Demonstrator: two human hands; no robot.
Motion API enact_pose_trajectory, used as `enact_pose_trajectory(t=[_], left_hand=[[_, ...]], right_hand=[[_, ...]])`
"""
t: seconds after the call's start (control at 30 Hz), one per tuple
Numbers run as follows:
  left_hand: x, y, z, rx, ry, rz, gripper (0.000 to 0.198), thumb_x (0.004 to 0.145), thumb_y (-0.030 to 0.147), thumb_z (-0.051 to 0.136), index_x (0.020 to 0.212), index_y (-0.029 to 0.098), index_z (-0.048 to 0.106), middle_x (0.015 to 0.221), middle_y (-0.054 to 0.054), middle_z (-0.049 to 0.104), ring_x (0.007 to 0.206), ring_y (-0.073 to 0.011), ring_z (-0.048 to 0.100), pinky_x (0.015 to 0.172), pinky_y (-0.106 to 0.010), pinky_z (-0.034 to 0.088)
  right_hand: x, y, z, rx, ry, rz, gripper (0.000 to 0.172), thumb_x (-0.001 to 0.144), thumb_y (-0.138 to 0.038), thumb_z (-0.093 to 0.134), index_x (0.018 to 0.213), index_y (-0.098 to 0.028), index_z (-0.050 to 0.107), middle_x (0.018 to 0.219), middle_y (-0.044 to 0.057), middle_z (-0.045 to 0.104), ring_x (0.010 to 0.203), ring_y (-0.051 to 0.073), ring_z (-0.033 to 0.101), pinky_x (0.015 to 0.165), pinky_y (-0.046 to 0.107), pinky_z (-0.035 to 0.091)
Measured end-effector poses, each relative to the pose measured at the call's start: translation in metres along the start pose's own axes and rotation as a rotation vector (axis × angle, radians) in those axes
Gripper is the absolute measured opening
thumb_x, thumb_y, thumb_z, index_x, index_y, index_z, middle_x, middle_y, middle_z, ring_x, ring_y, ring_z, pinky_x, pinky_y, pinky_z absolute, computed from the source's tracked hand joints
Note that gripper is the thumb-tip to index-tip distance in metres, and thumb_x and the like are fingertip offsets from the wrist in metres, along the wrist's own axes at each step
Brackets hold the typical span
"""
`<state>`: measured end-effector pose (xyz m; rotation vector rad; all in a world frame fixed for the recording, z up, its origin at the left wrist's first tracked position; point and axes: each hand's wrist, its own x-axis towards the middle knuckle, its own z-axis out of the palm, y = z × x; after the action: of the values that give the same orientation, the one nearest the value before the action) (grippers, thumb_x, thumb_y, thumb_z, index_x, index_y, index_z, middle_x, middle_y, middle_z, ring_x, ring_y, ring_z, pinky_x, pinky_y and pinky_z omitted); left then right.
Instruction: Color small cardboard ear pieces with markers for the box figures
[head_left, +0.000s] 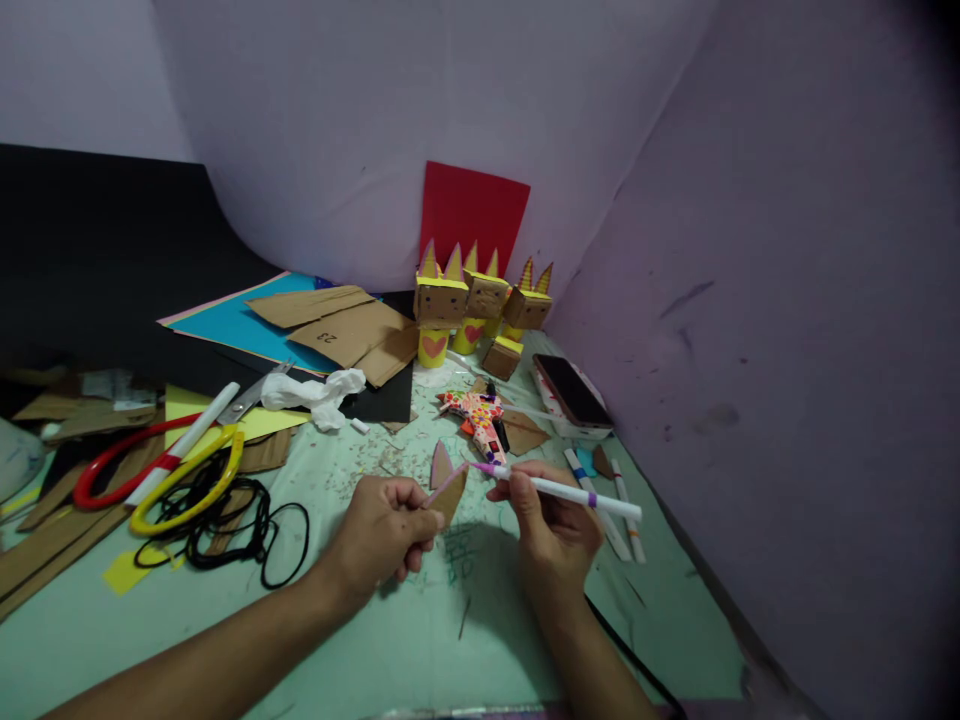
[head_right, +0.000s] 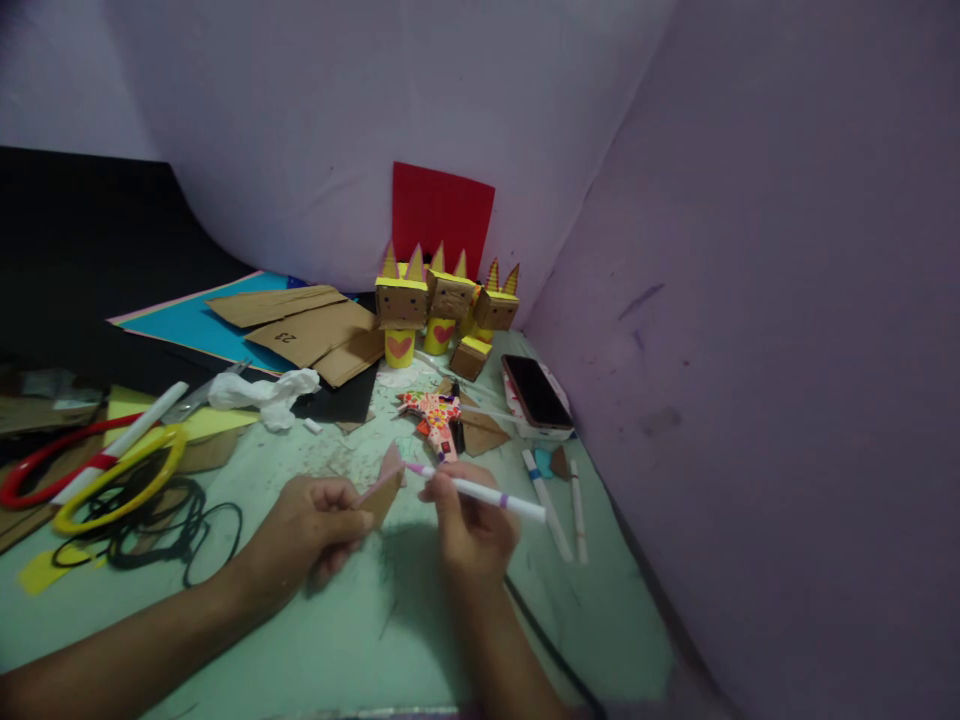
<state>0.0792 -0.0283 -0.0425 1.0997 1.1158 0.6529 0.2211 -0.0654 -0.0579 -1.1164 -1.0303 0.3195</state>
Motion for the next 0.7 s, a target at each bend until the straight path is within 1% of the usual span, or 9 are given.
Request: enact_pose_trajectory(t=[0.07,0.13,0.2,0.27,0.37,0.43,0.57,0.7], left_hand=[[0.0003,0.0001,-0.0003,-0.008,-0.003,0.005,0.016,0.053,0.028,0.059,0.045,0.018,0.049,0.028,0.006,0.044,0.024,-0.0054,0.034,0.024,-0.015,0.024],[0.0005,0.0001,-0.0008,-0.012,0.003,0.001,0.015,0.052,0.028,0.059,0.045,0.017,0.05,0.029,0.006,0.044,0.024,-0.0053,0.034,0.024,-0.015,0.024],[0.0006,0.0001,-0.0012,-0.016,0.016,-0.009,0.015,0.051,0.029,0.059,0.046,0.017,0.051,0.029,0.006,0.045,0.024,-0.0053,0.034,0.024,-0.015,0.025],[0.0008,0.0,-0.0016,-0.026,0.027,-0.016,0.016,0.05,0.029,0.06,0.046,0.017,0.05,0.031,0.006,0.046,0.024,-0.0053,0.035,0.023,-0.015,0.024],[0.0015,0.0003,-0.002,-0.08,0.022,-0.034,0.017,0.049,0.03,0.062,0.048,0.016,0.051,0.034,0.006,0.048,0.025,-0.005,0.036,0.024,-0.014,0.024],[0.0021,0.0009,-0.0021,-0.113,0.017,-0.046,0.019,0.048,0.03,0.063,0.048,0.016,0.051,0.035,0.005,0.049,0.026,-0.0046,0.037,0.025,-0.014,0.024],[0.0024,0.0019,-0.0019,-0.108,0.004,-0.046,0.02,0.047,0.03,0.064,0.045,0.015,0.051,0.032,0.005,0.046,0.025,-0.0041,0.035,0.025,-0.014,0.023],[0.0016,0.0012,-0.002,-0.109,-0.008,-0.043,0.02,0.047,0.03,0.065,0.046,0.015,0.052,0.033,0.005,0.047,0.026,-0.0041,0.035,0.025,-0.014,0.023]], right_hand=[[-0.0002,0.0014,-0.0004,0.0,-0.059,-0.018,0.003,0.079,-0.019,0.061,0.077,-0.018,0.064,0.063,0.0,0.063,0.052,0.013,0.061,0.048,0.024,0.048],[0.0004,0.0028,-0.0007,-0.022,-0.071,-0.038,0.003,0.078,-0.018,0.061,0.077,-0.018,0.064,0.063,0.0,0.063,0.053,0.013,0.061,0.048,0.024,0.047],[0.002,0.0029,-0.0008,-0.028,-0.004,-0.028,0.003,0.078,-0.019,0.062,0.079,-0.017,0.064,0.064,0.0,0.064,0.053,0.013,0.061,0.049,0.024,0.048],[0.0042,0.0013,-0.0011,-0.007,0.067,0.015,0.006,0.078,-0.022,0.063,0.079,-0.016,0.063,0.061,0.0,0.063,0.052,0.013,0.06,0.05,0.024,0.049],[0.0064,-0.0012,-0.0019,0.038,0.093,0.077,0.01,0.08,-0.026,0.061,0.078,-0.016,0.062,0.058,-0.001,0.062,0.05,0.012,0.06,0.05,0.024,0.049],[0.0062,-0.0007,-0.0025,0.05,0.067,0.073,0.009,0.08,-0.025,0.06,0.079,-0.016,0.061,0.057,-0.002,0.062,0.05,0.012,0.06,0.049,0.024,0.048],[0.0036,0.0051,-0.0039,0.028,-0.035,-0.01,0.004,0.081,-0.02,0.059,0.081,-0.018,0.063,0.061,-0.001,0.063,0.054,0.013,0.06,0.051,0.024,0.047],[0.0025,0.0088,-0.005,-0.018,-0.089,-0.084,0.009,0.082,-0.015,0.057,0.085,-0.02,0.063,0.067,-0.001,0.063,0.057,0.012,0.061,0.053,0.023,0.047]])
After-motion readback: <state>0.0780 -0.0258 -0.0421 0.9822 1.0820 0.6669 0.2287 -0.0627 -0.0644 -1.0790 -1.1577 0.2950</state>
